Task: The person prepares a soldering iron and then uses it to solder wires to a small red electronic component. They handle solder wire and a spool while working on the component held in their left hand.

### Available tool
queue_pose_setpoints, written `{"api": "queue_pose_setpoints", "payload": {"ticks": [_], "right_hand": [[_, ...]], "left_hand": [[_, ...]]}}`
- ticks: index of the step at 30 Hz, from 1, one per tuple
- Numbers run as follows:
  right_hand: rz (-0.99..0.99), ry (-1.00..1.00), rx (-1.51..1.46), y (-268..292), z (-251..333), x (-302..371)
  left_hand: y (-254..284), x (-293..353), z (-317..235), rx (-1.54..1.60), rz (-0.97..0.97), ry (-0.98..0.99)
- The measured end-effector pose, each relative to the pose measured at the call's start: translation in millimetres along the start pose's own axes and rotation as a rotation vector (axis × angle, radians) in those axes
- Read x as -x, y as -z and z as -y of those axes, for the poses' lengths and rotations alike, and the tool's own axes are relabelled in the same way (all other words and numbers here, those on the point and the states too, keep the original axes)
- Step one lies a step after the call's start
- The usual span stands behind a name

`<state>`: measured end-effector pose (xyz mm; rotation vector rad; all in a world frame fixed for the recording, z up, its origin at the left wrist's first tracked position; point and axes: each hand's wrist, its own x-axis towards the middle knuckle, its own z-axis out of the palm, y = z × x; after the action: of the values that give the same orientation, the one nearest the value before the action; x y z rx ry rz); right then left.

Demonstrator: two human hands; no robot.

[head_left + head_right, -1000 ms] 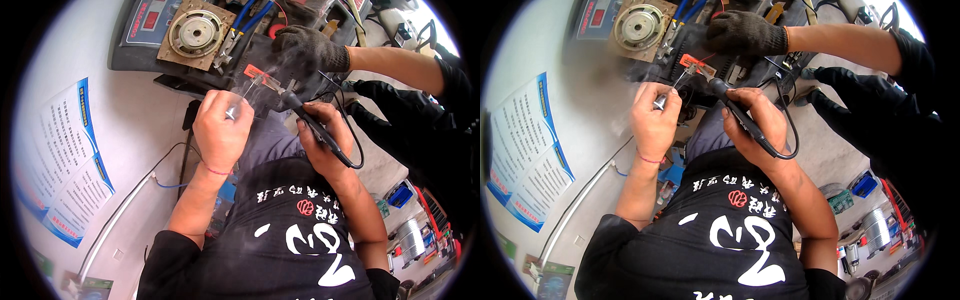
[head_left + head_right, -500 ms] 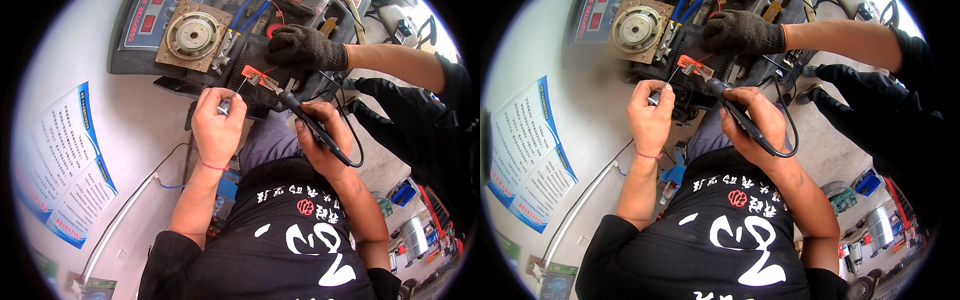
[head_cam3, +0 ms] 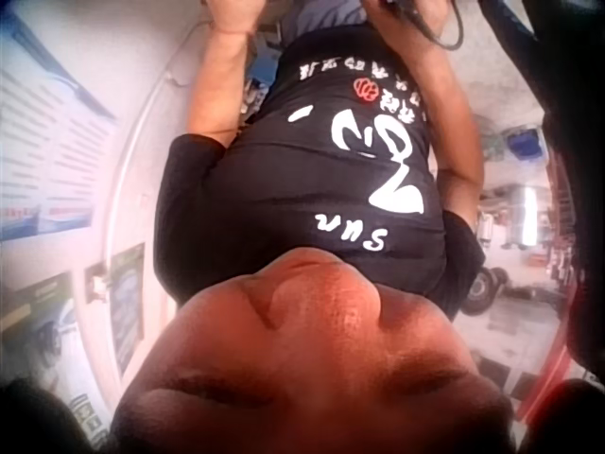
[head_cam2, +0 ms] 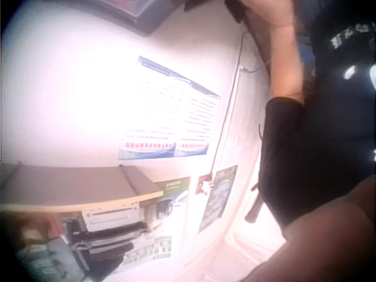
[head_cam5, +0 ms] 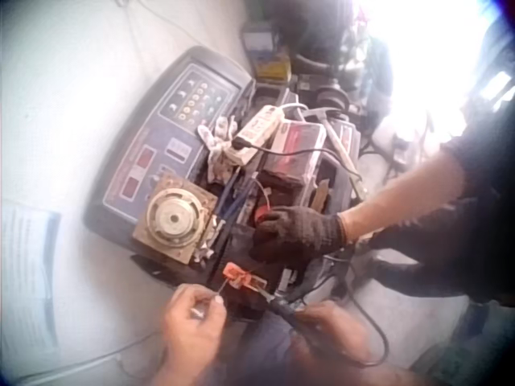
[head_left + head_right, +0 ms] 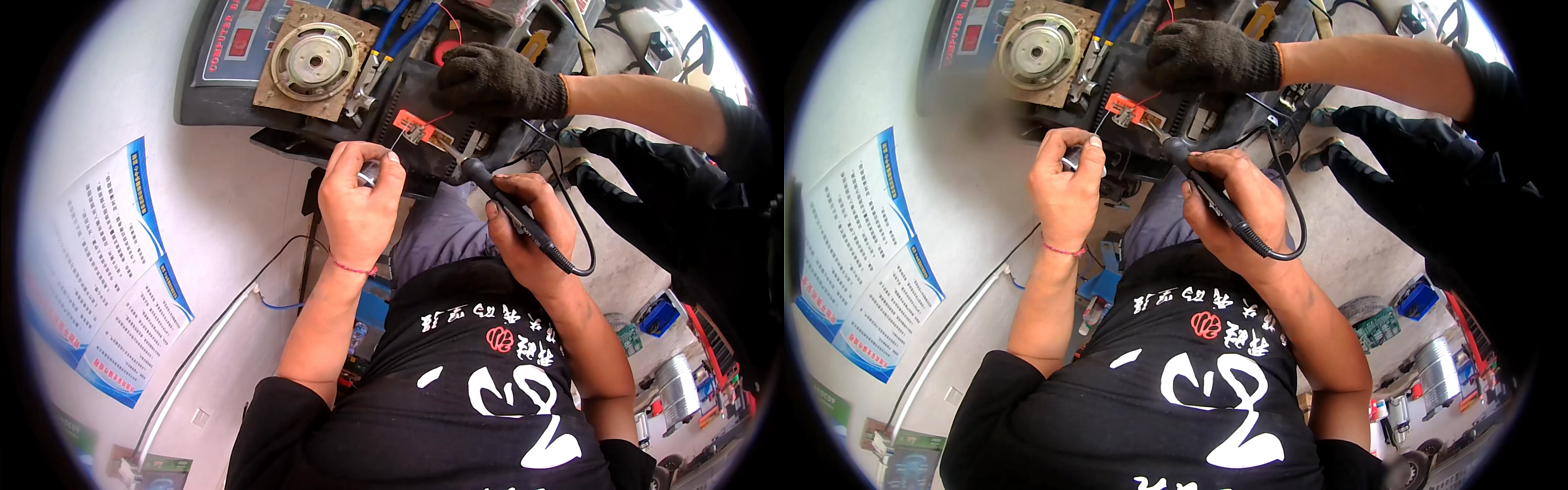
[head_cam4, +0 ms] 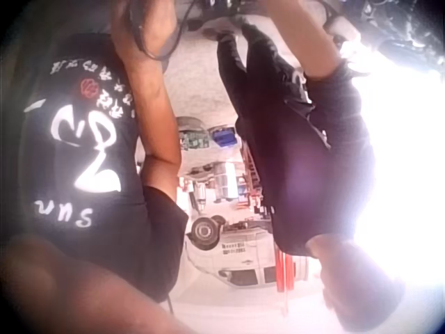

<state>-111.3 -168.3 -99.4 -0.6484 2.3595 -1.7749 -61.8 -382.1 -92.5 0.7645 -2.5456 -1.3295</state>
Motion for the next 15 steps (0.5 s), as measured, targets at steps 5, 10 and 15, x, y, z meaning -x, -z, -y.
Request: {"api": "queue_pose_setpoints", "payload": {"ticks": [5, 10, 15], "right_hand": [[-0.010, 0.029, 0.027, 1, 1, 0], [0.006, -0.030, 0.021, 0, 0, 1], [-0.002, -0.006, 0.023, 0, 1, 0]], "left_hand": [[-9, -5, 11, 0.400, 0.021, 0.126], [-14, -7, 15, 0.572, 0.122, 0.235], [-17, -9, 16, 0.578, 0.100, 0.234]]}}
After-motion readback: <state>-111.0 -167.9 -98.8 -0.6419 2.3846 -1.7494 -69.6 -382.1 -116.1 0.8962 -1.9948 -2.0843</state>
